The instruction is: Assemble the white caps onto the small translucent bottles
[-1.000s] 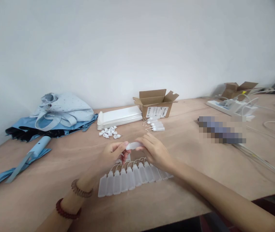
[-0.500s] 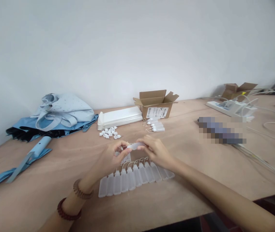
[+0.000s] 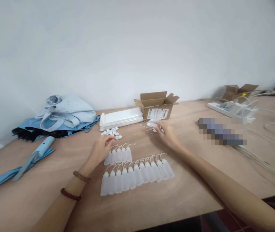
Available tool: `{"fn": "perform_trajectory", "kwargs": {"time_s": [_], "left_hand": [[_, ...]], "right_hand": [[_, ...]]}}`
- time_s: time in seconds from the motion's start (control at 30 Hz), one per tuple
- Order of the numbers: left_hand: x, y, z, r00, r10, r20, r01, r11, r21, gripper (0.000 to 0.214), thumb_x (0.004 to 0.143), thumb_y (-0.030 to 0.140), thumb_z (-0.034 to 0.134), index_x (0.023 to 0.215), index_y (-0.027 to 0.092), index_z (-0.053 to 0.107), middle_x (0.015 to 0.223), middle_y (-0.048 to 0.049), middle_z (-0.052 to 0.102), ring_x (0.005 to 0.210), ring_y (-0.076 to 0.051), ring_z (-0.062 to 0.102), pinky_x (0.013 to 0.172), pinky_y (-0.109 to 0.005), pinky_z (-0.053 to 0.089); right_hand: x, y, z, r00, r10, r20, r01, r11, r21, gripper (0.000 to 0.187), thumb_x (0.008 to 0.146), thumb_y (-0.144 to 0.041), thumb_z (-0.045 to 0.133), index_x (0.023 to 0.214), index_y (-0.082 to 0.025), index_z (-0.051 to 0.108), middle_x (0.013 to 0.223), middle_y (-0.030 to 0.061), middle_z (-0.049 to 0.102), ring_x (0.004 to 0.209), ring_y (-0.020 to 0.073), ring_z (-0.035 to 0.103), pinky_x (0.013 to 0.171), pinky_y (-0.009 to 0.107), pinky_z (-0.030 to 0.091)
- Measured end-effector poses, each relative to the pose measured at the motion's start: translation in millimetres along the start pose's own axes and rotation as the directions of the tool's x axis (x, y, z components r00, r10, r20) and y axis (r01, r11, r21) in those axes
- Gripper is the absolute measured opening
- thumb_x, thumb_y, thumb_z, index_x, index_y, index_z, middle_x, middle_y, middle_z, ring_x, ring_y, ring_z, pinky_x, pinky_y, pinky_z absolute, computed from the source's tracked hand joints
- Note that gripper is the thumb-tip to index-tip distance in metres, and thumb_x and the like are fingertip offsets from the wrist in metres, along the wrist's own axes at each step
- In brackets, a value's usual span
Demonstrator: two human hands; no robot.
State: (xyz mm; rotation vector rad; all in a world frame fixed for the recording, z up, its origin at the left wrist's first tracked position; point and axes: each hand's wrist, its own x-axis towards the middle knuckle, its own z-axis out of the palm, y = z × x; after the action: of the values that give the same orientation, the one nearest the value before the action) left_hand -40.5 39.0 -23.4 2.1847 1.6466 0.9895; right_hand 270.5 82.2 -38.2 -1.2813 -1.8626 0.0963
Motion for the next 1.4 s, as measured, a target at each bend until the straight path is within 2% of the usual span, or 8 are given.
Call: {"fn": "perform_trajectory", "kwargs": {"time_s": [0.23, 0.47, 0.6, 0.93, 1.07, 1.13, 1.23, 1.4], "left_hand": [[9.6, -7.6, 8.3, 0.99, 0.122, 0.063, -0.116, 0.989, -0.09, 0.032, 0.085, 0.024, 0.039, 0.097, 0.018, 0.069, 0.116, -0.0095, 0.066, 0.111, -0.024, 0.057, 0.1, -0.042, 0.041], [12.1, -14.1, 7.4, 0.987, 0.066, 0.15, -0.038, 0.983, -0.18, 0.033, 0.085, 0.031, 0.044, 0.103, 0.016, 0.068, 0.122, -0.0108, 0.063, 0.117, -0.025, 0.055, 0.102, -0.043, 0.04], [12.7, -18.1, 8.3, 0.988, 0.055, 0.146, -0.024, 0.978, -0.206, 0.033, 0.085, 0.031, 0.045, 0.101, 0.016, 0.069, 0.121, -0.011, 0.064, 0.116, -0.024, 0.056, 0.103, -0.041, 0.039], [13.3, -18.9, 10.1, 0.993, 0.023, 0.117, -0.001, 0.984, -0.178, 0.03, 0.081, 0.033, 0.048, 0.093, 0.019, 0.071, 0.114, -0.0086, 0.068, 0.11, -0.025, 0.059, 0.1, -0.04, 0.041], [12.5, -20.2, 9.2, 0.994, -0.019, 0.107, 0.035, 0.989, -0.145, 0.03, 0.08, 0.032, 0.049, 0.095, 0.019, 0.071, 0.109, -0.0066, 0.07, 0.102, -0.025, 0.062, 0.092, -0.036, 0.044], [11.7, -19.9, 8.6, 0.993, -0.05, 0.106, 0.062, 0.991, -0.121, 0.03, 0.079, 0.032, 0.049, 0.095, 0.02, 0.071, 0.101, -0.0051, 0.072, 0.087, -0.023, 0.064, 0.079, -0.034, 0.048], [10.7, -17.2, 7.2, 0.991, -0.088, 0.105, 0.098, 0.991, -0.092, 0.03, 0.078, 0.033, 0.05, 0.094, 0.019, 0.071, 0.081, -0.0033, 0.071, 0.065, -0.02, 0.06, 0.062, -0.03, 0.045], [10.6, -13.2, 4.6, 0.988, -0.118, 0.1, 0.125, 0.99, -0.062, 0.03, 0.076, 0.035, 0.052, 0.092, 0.018, 0.071, 0.058, 0.0002, 0.063, 0.059, -0.019, 0.055, 0.056, -0.027, 0.039]], "right_hand": [[11.2, 32.7, 6.4, 1.0, -0.006, -0.026, 0.004, 0.997, -0.077, 0.039, 0.085, -0.018, 0.04, 0.115, -0.014, 0.064, 0.1, 0.014, 0.064, 0.095, 0.0272, 0.056, 0.087, 0.041, 0.043], [16.0, 49.7, 10.2, 1.0, -0.018, -0.012, 0.017, 0.995, -0.103, 0.04, 0.085, -0.015, 0.039, 0.112, -0.01, 0.067, 0.099, 0.0156, 0.066, 0.092, 0.0276, 0.057, 0.086, 0.041, 0.044], [18.2, 55.2, 10.0, 1.0, -0.016, -0.021, 0.014, 0.996, -0.093, 0.039, 0.084, -0.013, 0.039, 0.111, -0.009, 0.067, 0.106, 0.0163, 0.066, 0.096, 0.0276, 0.059, 0.087, 0.041, 0.045], [20.2, 64.7, 13.9, 0.999, -0.013, -0.039, 0.01, 0.997, -0.071, 0.039, 0.084, -0.012, 0.04, 0.112, -0.015, 0.068, 0.118, 0.0116, 0.065, 0.108, 0.028, 0.059, 0.095, 0.043, 0.044], [20.5, 62.7, 13.8, 0.999, -0.015, -0.045, 0.012, 0.997, -0.076, 0.038, 0.084, -0.014, 0.041, 0.11, -0.015, 0.069, 0.116, 0.0123, 0.065, 0.108, 0.0285, 0.058, 0.096, 0.045, 0.044], [20.3, 61.4, 13.5, 0.999, -0.018, -0.042, 0.015, 0.997, -0.079, 0.038, 0.084, -0.015, 0.041, 0.109, -0.013, 0.069, 0.115, 0.0135, 0.065, 0.108, 0.0289, 0.057, 0.095, 0.045, 0.044], [19.2, 60.2, 13.3, 0.999, -0.019, -0.04, 0.016, 0.997, -0.08, 0.037, 0.085, -0.016, 0.041, 0.109, -0.014, 0.069, 0.114, 0.0136, 0.064, 0.106, 0.0285, 0.057, 0.094, 0.045, 0.045], [18.7, 58.6, 12.3, 0.999, -0.007, -0.042, 0.004, 0.997, -0.08, 0.035, 0.085, -0.017, 0.041, 0.106, -0.013, 0.069, 0.114, 0.0146, 0.063, 0.105, 0.0281, 0.056, 0.095, 0.044, 0.043]]}}
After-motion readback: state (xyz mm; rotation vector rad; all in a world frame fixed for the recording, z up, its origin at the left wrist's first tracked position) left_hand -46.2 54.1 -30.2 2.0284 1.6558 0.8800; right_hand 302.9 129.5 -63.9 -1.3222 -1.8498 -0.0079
